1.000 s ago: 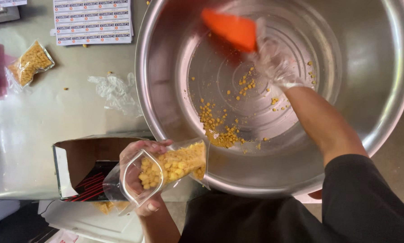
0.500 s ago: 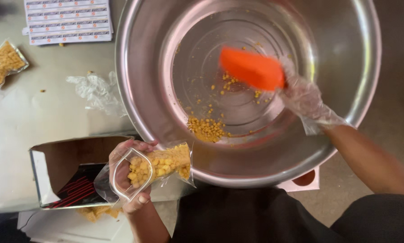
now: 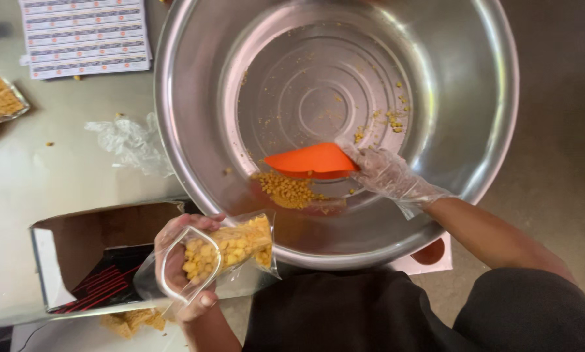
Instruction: The person scoops yellow corn snacks from a large metal bowl into small clear plastic bags using an orange scoop. The person then places the filled bags into a cardboard box and a white bin.
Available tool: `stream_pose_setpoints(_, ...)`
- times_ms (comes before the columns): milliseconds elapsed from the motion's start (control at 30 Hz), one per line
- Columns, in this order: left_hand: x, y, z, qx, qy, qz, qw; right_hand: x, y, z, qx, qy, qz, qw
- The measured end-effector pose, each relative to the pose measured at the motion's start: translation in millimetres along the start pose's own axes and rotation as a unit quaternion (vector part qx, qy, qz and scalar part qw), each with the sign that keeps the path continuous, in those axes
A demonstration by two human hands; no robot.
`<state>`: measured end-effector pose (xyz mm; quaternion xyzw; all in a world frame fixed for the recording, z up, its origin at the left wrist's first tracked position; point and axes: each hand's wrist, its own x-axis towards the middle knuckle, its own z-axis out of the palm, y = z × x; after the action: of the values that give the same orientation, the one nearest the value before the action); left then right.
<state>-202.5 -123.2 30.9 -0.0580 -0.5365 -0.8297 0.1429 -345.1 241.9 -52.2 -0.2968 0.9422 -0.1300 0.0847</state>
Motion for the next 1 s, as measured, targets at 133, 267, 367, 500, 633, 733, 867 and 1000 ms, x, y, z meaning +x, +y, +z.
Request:
stream_pose_setpoints(133,-4.7,0.0,-4.7,0.001,-0.002,-0.001,1.0,-13.8,25.4,-24.3,0.126,-0.018,0.307,0.943)
stream_pose_setpoints(267,-4.0,-3.9,-4.8,-0.018,-0.012,-0.011,1.0,-17.6,57.0,-22.8,0.055,0.203,0.44,0.873)
stream_pose_setpoints(367,-3.8,-4.7,-1.1,-0.02,-0.027,-0.009,0.999,-8.1,56.9,2.1,0.047,0.18,0.546,0.817)
stream_pose_setpoints(500,-14.2,13.4,4.0,-0.02,-0.051,-0.026,0.998,3.9,36.3,17.0,-0.048,0.223,0.583,0.779)
stream_pose_setpoints(633,-26.2,31.5,9.5,-0.017,-0.011,-0.083,0.996,-6.0,18.0,9.1,0.076,0.195,0.543,0.813)
stream_pose_setpoints(733,-18.0,28.5,2.9,-0.054,-0.059,-0.092,0.993,-15.3,-0.4,-2.5,0.142,0.11,0.421,0.889)
stream_pose_setpoints(867,-12.4,27.9,-9.2,-0.068,-0.106,-0.109,0.986,-15.5,-2.9,-7.1,0.074,0.129,0.201,0.968)
stream_pose_setpoints(1000,-15.2,40.8,-19.9,-0.042,-0.123,-0.132,0.983,-16.6,13.7,-1.7,0.047,0.169,0.433,0.884)
